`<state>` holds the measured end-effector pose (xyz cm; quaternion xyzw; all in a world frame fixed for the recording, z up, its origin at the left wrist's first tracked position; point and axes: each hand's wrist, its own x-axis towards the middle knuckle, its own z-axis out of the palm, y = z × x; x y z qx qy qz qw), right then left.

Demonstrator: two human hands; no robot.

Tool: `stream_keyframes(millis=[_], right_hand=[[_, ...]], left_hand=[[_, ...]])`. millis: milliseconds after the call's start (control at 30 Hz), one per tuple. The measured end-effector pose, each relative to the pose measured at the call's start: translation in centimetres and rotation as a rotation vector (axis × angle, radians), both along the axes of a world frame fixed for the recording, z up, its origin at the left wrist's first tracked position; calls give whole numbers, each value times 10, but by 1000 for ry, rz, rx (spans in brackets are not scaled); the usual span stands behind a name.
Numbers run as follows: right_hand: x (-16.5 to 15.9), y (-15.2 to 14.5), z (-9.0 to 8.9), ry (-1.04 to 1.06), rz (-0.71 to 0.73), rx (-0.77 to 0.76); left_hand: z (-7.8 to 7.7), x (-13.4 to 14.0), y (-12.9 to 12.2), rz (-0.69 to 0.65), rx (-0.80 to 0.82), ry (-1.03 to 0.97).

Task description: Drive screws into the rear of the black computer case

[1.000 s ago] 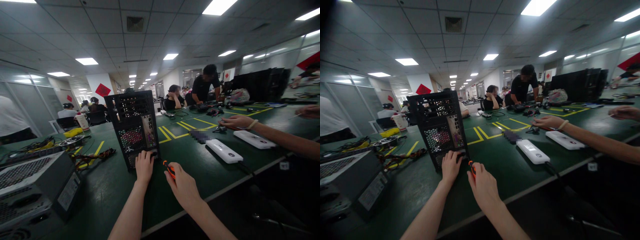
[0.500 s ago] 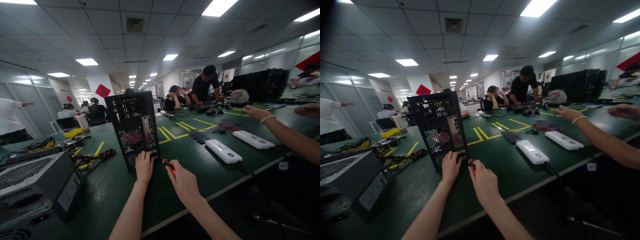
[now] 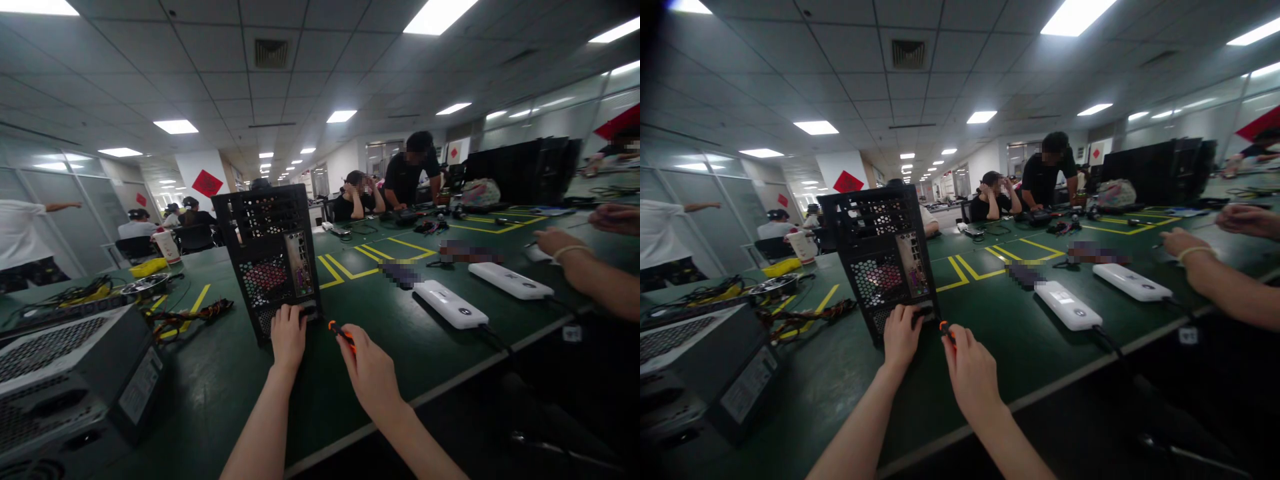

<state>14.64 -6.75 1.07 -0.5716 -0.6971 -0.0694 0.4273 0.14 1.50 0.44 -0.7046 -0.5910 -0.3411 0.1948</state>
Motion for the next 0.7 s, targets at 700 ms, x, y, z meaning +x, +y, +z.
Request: stream_keyframes(millis=[700], right_hand=[[-6, 0, -10, -7, 34, 79]], left_hand=[[-1, 0, -4, 116, -254, -238]])
